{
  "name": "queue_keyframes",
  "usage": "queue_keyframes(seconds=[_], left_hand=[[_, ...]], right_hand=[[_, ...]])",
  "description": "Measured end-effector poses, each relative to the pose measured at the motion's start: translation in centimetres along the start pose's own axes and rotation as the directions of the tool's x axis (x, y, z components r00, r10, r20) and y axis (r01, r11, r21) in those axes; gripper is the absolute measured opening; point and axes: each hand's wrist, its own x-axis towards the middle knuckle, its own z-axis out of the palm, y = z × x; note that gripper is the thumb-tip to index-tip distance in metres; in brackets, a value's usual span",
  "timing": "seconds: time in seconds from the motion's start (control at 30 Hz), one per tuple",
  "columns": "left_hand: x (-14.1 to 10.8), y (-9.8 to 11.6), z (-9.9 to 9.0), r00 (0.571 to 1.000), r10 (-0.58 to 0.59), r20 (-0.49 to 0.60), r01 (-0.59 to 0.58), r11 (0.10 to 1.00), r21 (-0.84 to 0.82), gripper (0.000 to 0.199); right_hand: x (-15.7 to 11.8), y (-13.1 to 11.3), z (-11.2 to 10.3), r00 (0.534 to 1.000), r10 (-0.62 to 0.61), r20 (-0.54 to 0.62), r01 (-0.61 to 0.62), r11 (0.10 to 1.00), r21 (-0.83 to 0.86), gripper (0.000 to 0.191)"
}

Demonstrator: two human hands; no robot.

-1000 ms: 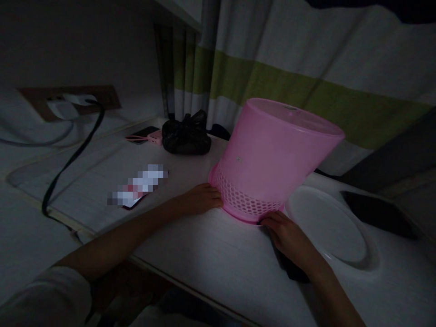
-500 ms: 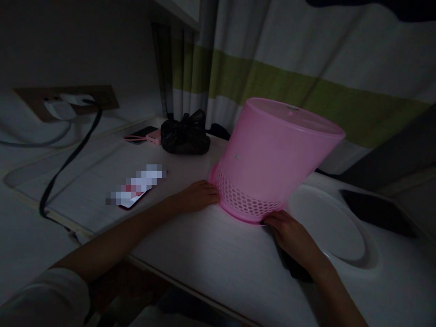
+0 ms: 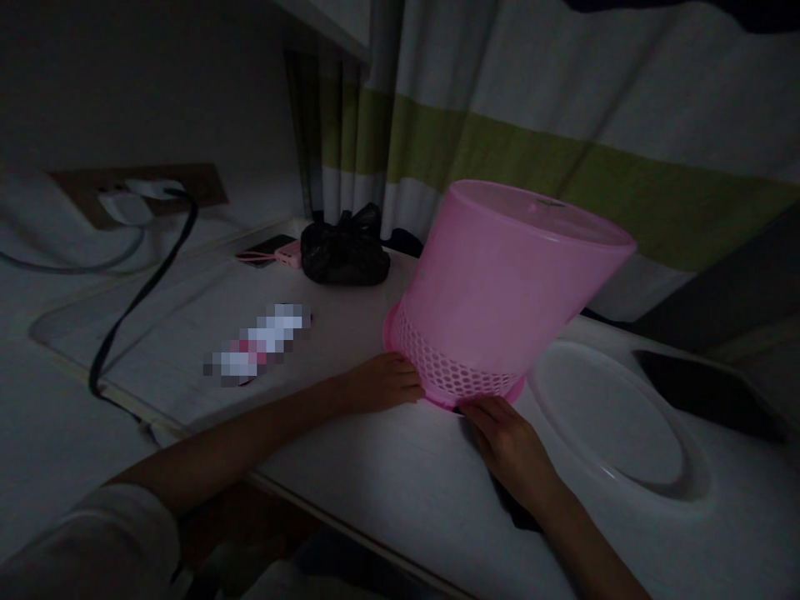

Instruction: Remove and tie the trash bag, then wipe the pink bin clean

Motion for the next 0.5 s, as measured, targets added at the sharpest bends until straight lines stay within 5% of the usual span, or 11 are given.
queue_keyframes(seconds=[0.3, 0.5], left_hand=[[-0.6, -1.9, -0.1, 0.995, -0.064, 0.077, 0.067, 0.997, -0.034, 0.009], [-1.9, -4.4, -0.5, 0.958, -0.253, 0.134, 0.255, 0.967, -0.003, 0.014]], right_hand=[[0.1, 0.9, -0.1, 0.999, 0.045, 0.013, -0.044, 0.998, -0.041, 0.027], [-0.1, 2.2, -0.1, 0.995, 0.096, 0.033, -0.095, 0.995, -0.035, 0.028]])
